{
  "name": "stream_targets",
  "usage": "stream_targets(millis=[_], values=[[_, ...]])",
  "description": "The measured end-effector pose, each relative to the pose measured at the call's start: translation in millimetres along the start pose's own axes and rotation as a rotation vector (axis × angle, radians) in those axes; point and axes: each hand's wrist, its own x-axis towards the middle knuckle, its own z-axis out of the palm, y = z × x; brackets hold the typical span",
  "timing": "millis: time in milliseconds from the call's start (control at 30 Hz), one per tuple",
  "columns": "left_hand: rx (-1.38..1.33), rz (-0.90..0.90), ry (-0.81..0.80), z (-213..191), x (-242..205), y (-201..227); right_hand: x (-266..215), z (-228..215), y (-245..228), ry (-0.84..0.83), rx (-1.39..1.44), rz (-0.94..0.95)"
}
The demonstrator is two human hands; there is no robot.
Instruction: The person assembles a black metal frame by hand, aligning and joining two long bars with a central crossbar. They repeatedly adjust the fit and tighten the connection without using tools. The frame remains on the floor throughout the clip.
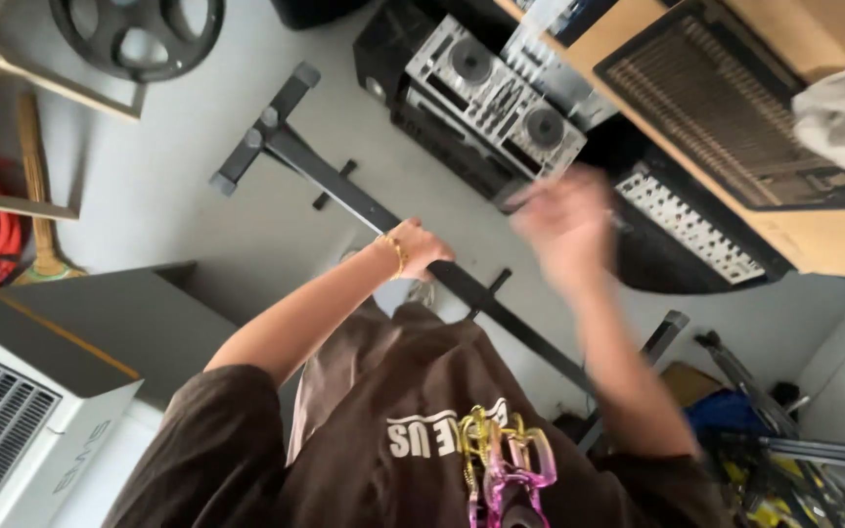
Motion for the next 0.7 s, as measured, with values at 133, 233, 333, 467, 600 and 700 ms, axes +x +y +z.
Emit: stream_targets(millis=[133, 233, 333, 467, 600, 700], values=[[0.000, 0.035, 0.005, -16.5, -5.1, 3.4, 7.6, -54.1, 134.3, -0.382, -0.772, -0.231], [0.009, 0.043, 0.002, -12.4, -4.7, 3.0, 4.2, -59.0, 159.1, -0.338, -0.888, -0.289], [0.038, 0.017, 0.018, -15.4, -5.9, 5.8, -3.6, -58.3, 166.9, -0.348, -0.999, -0.394], [0.036, 0.016, -0.027, -16.8, -7.3, 6.8, -4.3, -64.6, 177.0, -0.362, -1.169, -0.471], [0.090, -0.006, -0.039, -17.3, -3.8, 11.9, -16.6, -54.5, 167.4, -0.404, -1.315, -0.629], [0.089, -0.013, -0.032, -15.7, 0.1, 10.9, -13.7, -48.0, 171.4, -0.367, -1.424, -0.656]])
